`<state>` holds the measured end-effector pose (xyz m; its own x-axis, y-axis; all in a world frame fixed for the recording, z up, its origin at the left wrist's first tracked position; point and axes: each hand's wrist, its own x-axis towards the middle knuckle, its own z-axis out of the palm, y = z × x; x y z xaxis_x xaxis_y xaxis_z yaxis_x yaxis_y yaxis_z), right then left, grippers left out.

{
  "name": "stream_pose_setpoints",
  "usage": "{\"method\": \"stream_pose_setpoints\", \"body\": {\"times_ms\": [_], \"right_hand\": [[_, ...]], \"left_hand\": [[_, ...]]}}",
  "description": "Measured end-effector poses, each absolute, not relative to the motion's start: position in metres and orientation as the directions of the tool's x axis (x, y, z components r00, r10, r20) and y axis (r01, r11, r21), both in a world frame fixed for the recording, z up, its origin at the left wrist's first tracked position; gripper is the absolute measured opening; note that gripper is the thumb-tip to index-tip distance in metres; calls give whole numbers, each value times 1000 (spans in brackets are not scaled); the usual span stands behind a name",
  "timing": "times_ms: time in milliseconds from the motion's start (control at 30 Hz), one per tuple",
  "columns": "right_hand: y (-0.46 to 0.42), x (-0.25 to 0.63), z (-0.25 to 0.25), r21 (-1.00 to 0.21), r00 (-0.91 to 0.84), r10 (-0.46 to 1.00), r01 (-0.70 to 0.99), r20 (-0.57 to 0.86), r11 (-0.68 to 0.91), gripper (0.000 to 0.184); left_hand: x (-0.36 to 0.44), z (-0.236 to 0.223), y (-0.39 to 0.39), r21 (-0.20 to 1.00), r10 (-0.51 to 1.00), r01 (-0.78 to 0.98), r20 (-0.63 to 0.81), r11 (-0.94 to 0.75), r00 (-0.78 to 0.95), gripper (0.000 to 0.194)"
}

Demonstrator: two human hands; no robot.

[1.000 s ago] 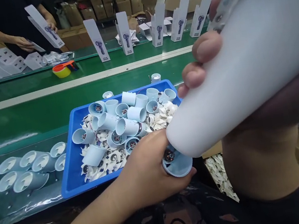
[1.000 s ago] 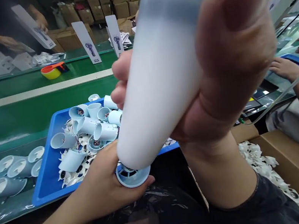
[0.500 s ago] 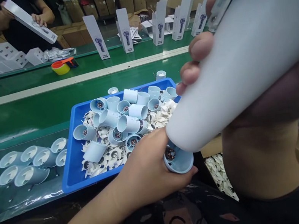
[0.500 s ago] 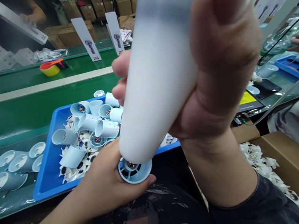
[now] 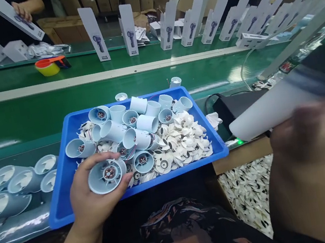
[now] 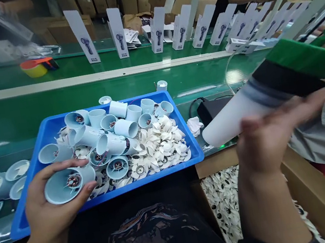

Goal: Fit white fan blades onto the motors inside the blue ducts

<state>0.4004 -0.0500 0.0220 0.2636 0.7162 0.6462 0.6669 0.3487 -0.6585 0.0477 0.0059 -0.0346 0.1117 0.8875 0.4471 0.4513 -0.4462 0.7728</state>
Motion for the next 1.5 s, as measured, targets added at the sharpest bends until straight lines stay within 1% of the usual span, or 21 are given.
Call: {"method": "stream_pose_setpoints", "body": {"times_ms": [33, 67, 100, 133, 200, 267, 300, 333, 400, 467, 500, 533, 600, 667, 733, 800, 933, 1033, 1200, 1400, 1500], "right_hand": [[-52, 391, 19, -552, 146, 728, 755, 669, 355, 51], [-53, 380, 15, -468, 34, 761, 805, 648, 364, 36], [-53, 369, 11, -408, -64, 806, 837, 588, 364, 24], [-50, 359, 6, -352, -140, 855, 869, 499, 348, 17], [-38, 345, -6, -284, -203, 934, 915, 293, 288, 15], [-24, 340, -15, -266, -186, 972, 939, 141, 218, 11], [-18, 339, -18, -278, -162, 982, 943, 95, 182, 9], [-13, 339, -19, -304, -136, 989, 941, 65, 149, 9], [-9, 340, -17, -395, -80, 996, 915, 27, 84, 8], [-12, 340, -12, -544, -30, 1000, 839, 4, 27, 5], [-16, 340, -9, -638, -18, 1000, 770, -15, 4, 10], [-20, 338, -8, -738, -20, 999, 675, -41, -17, 19], [-29, 332, -7, -906, -71, 991, 416, -113, -73, 40], [-36, 323, -9, -978, -163, 970, 129, -182, -162, 51], [-40, 314, -12, -961, -253, 941, -106, -223, -256, 54], [-41, 306, -16, -905, -324, 917, -274, -233, -327, 52], [-40, 299, -22, -796, -397, 894, -463, -208, -391, 43], [-40, 298, -24, -742, -425, 886, -529, -188, -411, 38], [-38, 296, -20, -696, -467, 867, -565, -173, -443, 36], [-35, 298, -7, -687, -460, 868, -571, -184, -449, 35], [-41, 303, 6, -710, -397, 897, -574, -194, -408, 36]], "left_hand": [[48, -35, 6, 771, 882, 441, 455, -460, 124, 38], [49, -35, 7, 768, 879, 441, 459, -465, 130, 39], [50, -36, 8, 765, 882, 451, 452, -460, 131, 39], [50, -36, 9, 769, 887, 455, 444, -449, 125, 41], [52, -38, 11, 800, 895, 410, 429, -438, 118, 48], [52, -41, 12, 846, 901, 311, 415, -434, 127, 59], [51, -42, 12, 867, 910, 276, 391, -415, 140, 63], [51, -42, 11, 881, 921, 272, 354, -386, 161, 63], [48, -41, 6, 884, 943, 343, 258, -318, 210, 56], [45, -39, -2, 867, 947, 411, 181, -281, 266, 47], [44, -37, -6, 860, 938, 418, 170, -291, 302, 46], [43, -35, -9, 857, 923, 411, 169, -311, 345, 45], [44, -32, -16, 848, 875, 369, 203, -382, 439, 50], [49, -29, -20, 823, 830, 349, 239, -448, 504, 56], [54, -26, -21, 792, 811, 372, 246, -484, 531, 59], [60, -24, -21, 765, 805, 407, 236, -500, 544, 59], [66, -23, -20, 742, 788, 413, 247, -528, 563, 55], [68, -22, -19, 737, 783, 410, 255, -537, 567, 53], [69, -21, -20, 731, 776, 409, 259, -546, 575, 53], [68, -24, -21, 720, 795, 452, 227, -526, 563, 54], [67, -26, -20, 717, 797, 461, 220, -523, 562, 54]]}}
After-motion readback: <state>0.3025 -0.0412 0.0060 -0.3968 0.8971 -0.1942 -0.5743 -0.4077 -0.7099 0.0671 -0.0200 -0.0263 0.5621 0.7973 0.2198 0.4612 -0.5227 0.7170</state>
